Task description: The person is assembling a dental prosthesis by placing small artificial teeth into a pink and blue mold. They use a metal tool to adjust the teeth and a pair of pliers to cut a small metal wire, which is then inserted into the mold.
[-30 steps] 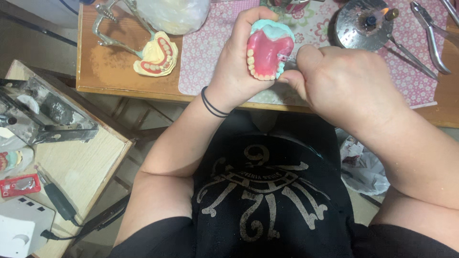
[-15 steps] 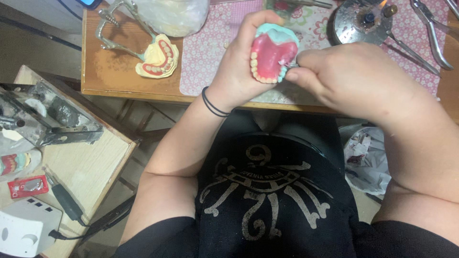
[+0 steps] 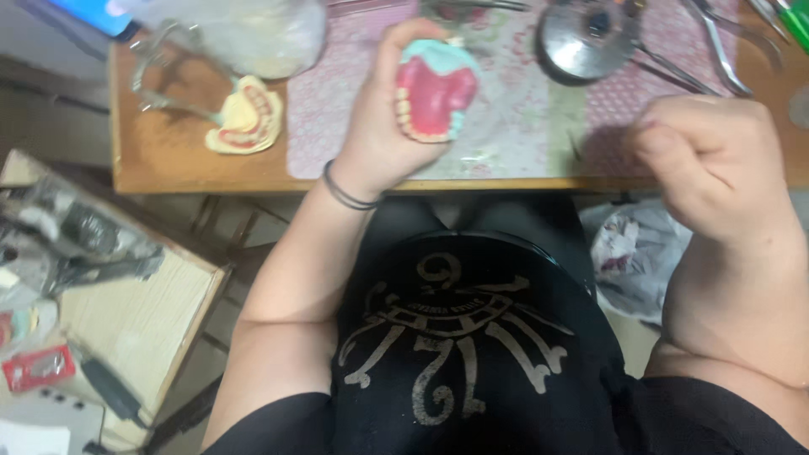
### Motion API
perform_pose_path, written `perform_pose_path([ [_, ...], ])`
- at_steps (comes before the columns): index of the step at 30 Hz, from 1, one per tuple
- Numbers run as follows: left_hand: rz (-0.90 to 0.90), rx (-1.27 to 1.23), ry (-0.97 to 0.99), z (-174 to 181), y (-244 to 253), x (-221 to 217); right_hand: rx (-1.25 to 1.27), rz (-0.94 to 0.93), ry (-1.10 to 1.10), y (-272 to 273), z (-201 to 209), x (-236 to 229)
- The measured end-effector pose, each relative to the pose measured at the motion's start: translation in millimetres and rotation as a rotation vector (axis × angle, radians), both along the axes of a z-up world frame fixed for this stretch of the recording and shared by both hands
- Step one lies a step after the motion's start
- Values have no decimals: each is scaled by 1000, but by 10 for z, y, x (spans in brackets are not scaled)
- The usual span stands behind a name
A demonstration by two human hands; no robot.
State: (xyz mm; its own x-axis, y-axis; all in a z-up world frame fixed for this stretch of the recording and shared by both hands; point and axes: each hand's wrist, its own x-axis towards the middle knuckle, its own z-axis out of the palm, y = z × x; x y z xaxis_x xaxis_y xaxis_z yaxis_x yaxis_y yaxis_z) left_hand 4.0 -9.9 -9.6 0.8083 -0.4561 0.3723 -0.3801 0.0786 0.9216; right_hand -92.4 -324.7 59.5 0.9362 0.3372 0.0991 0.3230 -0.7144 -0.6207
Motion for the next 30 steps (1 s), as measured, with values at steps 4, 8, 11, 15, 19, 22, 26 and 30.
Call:
perform_pose_path([
  [4,7,-2,6,4,-119,-30,64,-317,-135,-837,-491,-660],
  [8,-54,150,3,-129,-134,-100,-157,-661,-198,-1840,-1108,-1542],
  [11,-31,399,-16,-49,-162,-185,-413,-761,-179,-2461,-1569,-2133],
  [15,-80,604,-29,-18,-164,-197,-867,-1001,-1,-2923,-2082,-2769],
  [19,-64,750,-100,10,-170,-185,-852,-1088,220,-3073,-2207,-2944],
  [22,-88,802,-286,-15,-131,-108,-766,-1090,184,-3125,-2261,-2948],
  [26,-84,832,-328,27,-105,-106,-514,-1099,170,-3145,-2336,-2940],
  [30,-5,687,-90,-8,-112,-189,-539,-980,-53,-3229,-2454,-2954],
])
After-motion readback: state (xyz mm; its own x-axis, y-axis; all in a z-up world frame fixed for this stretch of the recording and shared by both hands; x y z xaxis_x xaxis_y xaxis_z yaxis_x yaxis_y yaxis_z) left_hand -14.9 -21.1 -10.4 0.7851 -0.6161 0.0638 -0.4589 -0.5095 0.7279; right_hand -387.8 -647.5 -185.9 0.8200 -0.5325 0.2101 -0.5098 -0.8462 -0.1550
